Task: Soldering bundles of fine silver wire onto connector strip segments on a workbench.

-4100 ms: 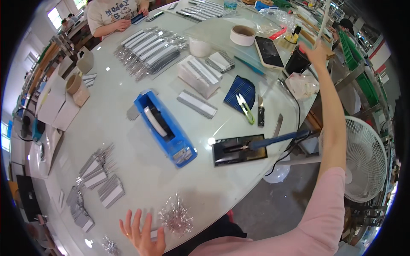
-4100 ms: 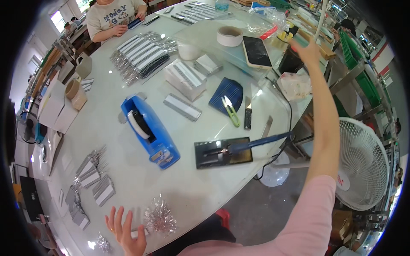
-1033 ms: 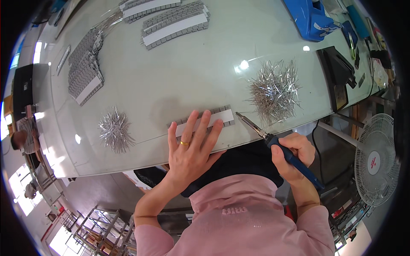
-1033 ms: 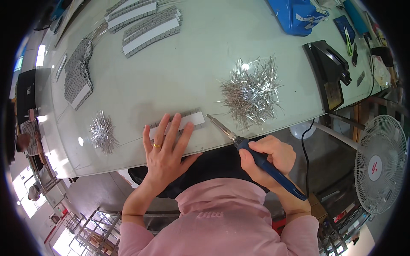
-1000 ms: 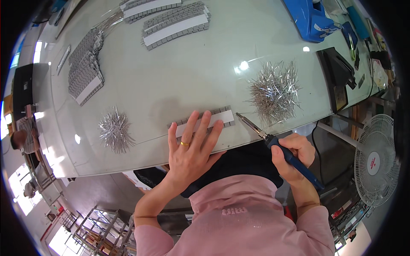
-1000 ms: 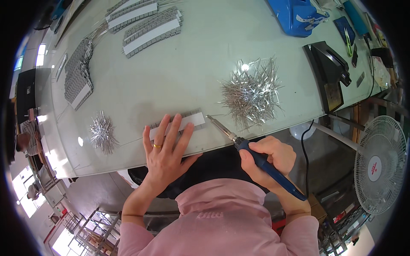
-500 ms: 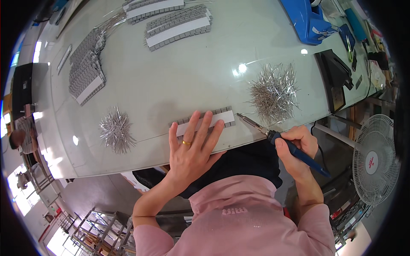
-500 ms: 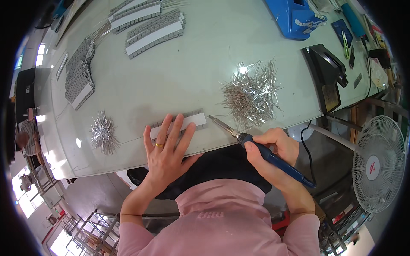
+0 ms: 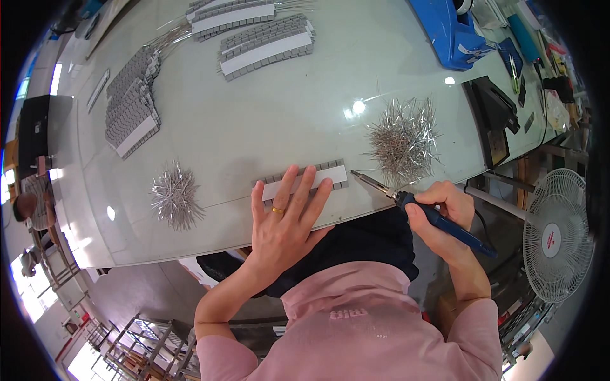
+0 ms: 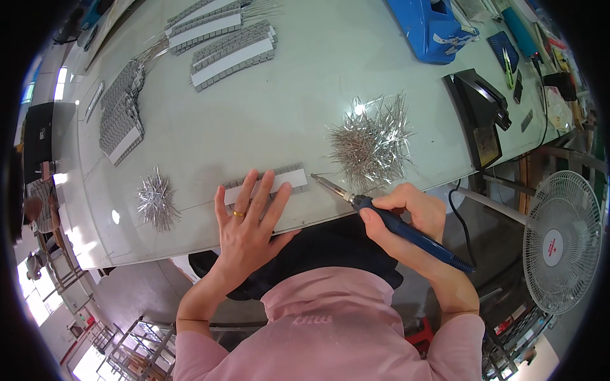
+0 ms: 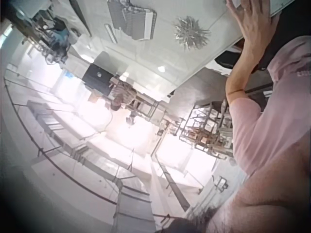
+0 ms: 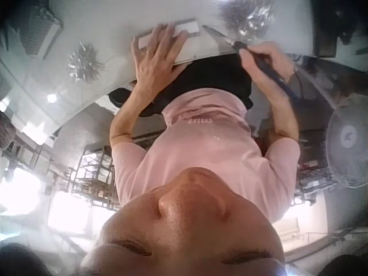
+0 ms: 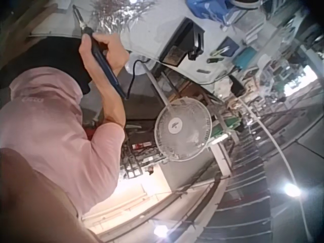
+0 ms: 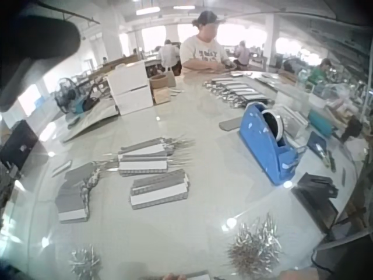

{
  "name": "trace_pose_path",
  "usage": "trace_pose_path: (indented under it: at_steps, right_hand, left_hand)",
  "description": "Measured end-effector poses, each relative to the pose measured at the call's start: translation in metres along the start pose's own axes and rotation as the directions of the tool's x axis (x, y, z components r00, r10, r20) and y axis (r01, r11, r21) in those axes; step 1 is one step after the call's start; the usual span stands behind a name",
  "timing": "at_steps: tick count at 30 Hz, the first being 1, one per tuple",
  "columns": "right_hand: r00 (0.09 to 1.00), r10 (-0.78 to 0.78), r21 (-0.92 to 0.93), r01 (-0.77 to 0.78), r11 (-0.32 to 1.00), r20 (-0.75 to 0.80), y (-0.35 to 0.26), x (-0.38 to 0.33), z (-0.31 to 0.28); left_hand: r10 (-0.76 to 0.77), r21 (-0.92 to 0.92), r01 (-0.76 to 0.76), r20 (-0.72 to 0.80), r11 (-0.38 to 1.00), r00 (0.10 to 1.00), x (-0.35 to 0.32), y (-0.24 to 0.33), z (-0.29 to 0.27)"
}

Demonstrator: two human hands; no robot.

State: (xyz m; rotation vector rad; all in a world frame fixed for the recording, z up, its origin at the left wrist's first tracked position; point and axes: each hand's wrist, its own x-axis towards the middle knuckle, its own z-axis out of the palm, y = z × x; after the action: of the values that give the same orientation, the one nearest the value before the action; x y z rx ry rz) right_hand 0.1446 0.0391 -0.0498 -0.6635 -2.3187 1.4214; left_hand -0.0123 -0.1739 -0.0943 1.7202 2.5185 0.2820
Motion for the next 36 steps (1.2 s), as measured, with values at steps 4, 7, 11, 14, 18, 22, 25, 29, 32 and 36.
trace_pose_path:
  at_steps: [4, 7, 11, 14, 18, 22, 25, 29, 32, 36]
  right_hand:
    - [0.981, -0.186, -0.106, 0.191, 0.976, 0.052, -0.003, 0.005, 0.0]
    - [0.97, -0.234, -0.144, 0.242, 0.96, 0.069, -0.007, 0.008, 0.0]
    - [0.966, -0.258, -0.109, 0.257, 0.96, -0.003, 0.0, 0.006, 0.001]
    - [0.973, -0.229, -0.098, 0.23, 0.968, 0.015, -0.001, 0.005, 0.003]
    - [0.962, -0.269, -0.13, 0.272, 0.953, 0.041, -0.003, 0.008, 0.003]
    - [0.921, -0.372, -0.188, 0.388, 0.902, 0.114, -0.003, 0.01, 0.001]
    - [0.973, -0.217, -0.099, 0.225, 0.969, 0.08, 0.006, 0.005, 0.0]
    - [0.978, 0.065, 0.317, 0.001, 0.948, -0.198, 0.02, -0.014, -0.005]
    - [0.969, 0.017, 0.317, 0.064, 0.946, -0.247, 0.02, -0.017, -0.01]
    - [0.976, 0.017, 0.264, 0.042, 0.964, -0.219, 0.022, -0.025, -0.009]
  left_hand:
    - [-0.005, -0.006, 0.005, 0.017, 1.0, 1.0, -0.001, 0.0, -0.001]
    - [-0.004, 0.002, 0.004, 0.021, 1.0, 1.0, 0.0, 0.0, -0.001]
    - [-0.003, -0.008, 0.003, 0.019, 1.0, 1.0, 0.001, 0.0, 0.0]
    - [0.002, -0.002, -0.002, 0.017, 1.0, 1.0, 0.001, 0.0, -0.001]
    - [0.001, -0.008, -0.001, 0.013, 1.0, 1.0, 0.002, -0.001, -0.002]
    - [0.009, -0.013, -0.009, -0.023, 1.0, 1.0, 0.003, 0.0, -0.002]
    - [0.019, -0.028, -0.02, -0.038, 0.999, 0.999, 0.003, -0.001, -0.001]
    - [0.019, -0.062, -0.022, -0.048, 0.998, 0.999, 0.001, 0.0, 0.001]
    - [0.027, -0.055, -0.03, -0.053, 0.998, 0.998, 0.002, -0.001, -0.002]
    - [0.015, -0.063, -0.017, -0.046, 0.998, 0.999, 0.001, -0.002, 0.0]
